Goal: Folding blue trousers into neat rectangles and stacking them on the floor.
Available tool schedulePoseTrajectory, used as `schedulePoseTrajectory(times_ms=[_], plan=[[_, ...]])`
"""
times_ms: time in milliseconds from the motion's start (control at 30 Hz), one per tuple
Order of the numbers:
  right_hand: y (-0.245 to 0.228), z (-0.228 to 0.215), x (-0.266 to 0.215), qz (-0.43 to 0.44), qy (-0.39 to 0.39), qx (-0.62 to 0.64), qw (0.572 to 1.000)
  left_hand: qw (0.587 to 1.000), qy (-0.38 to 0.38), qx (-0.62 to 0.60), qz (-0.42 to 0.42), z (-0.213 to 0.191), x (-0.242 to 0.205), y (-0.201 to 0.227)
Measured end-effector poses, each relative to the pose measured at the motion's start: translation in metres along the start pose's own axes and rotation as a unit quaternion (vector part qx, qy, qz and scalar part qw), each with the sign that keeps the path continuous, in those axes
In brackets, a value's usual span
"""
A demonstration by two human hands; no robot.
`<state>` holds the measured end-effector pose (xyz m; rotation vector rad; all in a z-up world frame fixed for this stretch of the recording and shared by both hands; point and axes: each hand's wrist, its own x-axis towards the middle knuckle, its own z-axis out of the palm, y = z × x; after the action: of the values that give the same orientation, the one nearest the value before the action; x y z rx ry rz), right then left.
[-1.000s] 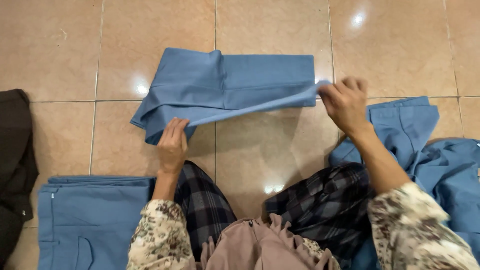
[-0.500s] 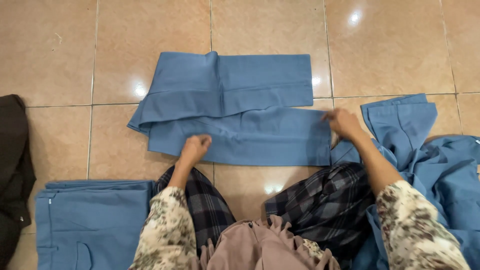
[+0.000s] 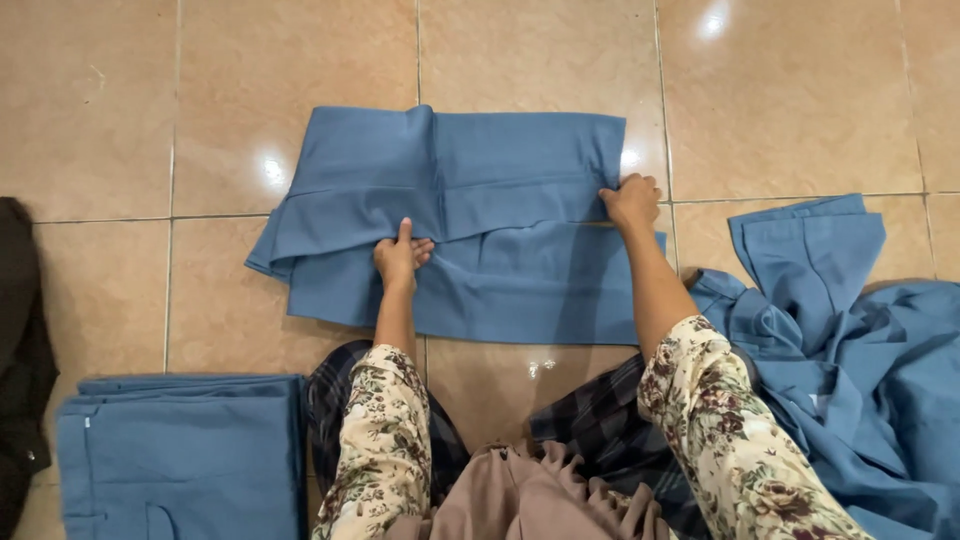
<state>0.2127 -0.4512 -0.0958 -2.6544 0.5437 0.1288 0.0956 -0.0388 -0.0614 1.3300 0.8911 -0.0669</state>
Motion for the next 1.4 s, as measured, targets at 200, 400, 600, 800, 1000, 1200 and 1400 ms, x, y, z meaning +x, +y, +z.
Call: schedulePoseTrajectory(times_ms=[200, 400, 600, 800, 1000, 1200, 1400], plan=[[-0.012, -0.015, 0.004, -0.065, 0.056, 0.234, 0.968, 0.986, -0.024, -0.142, 0.084, -0.001, 0.007, 0.019], [-0.018, -0.129, -0.067, -0.102, -0.047, 0.520, 0.847, 0.971, -0.056, -0.211, 0.099, -0.051, -0.068, 0.065], [0.036, -0.145, -0.158, -0.045, -0.094, 0.526, 0.844, 0.994, -0.054, -0.093, 0.000, -0.092, -0.114, -0.003], [0.123, -0.067, -0.138, 0.048, -0.179, 0.183, 0.965, 0.910, -0.079, 0.403, 0.062, -0.098, -0.048, -0.087], [0.200, 0.027, -0.070, 0.044, -0.168, -0.033, 0.984, 0.770, -0.029, 0.633, 0.066, -0.085, 0.016, -0.145], [0.074, -0.083, -0.160, -0.006, -0.105, -0.138, 0.985, 0.718, -0.028, 0.688, 0.102, -0.059, -0.077, -0.069], [-0.026, -0.047, -0.209, -0.412, 0.081, -0.164, 0.893, 0.635, -0.054, 0.660, 0.398, 0.049, -0.114, -0.059]])
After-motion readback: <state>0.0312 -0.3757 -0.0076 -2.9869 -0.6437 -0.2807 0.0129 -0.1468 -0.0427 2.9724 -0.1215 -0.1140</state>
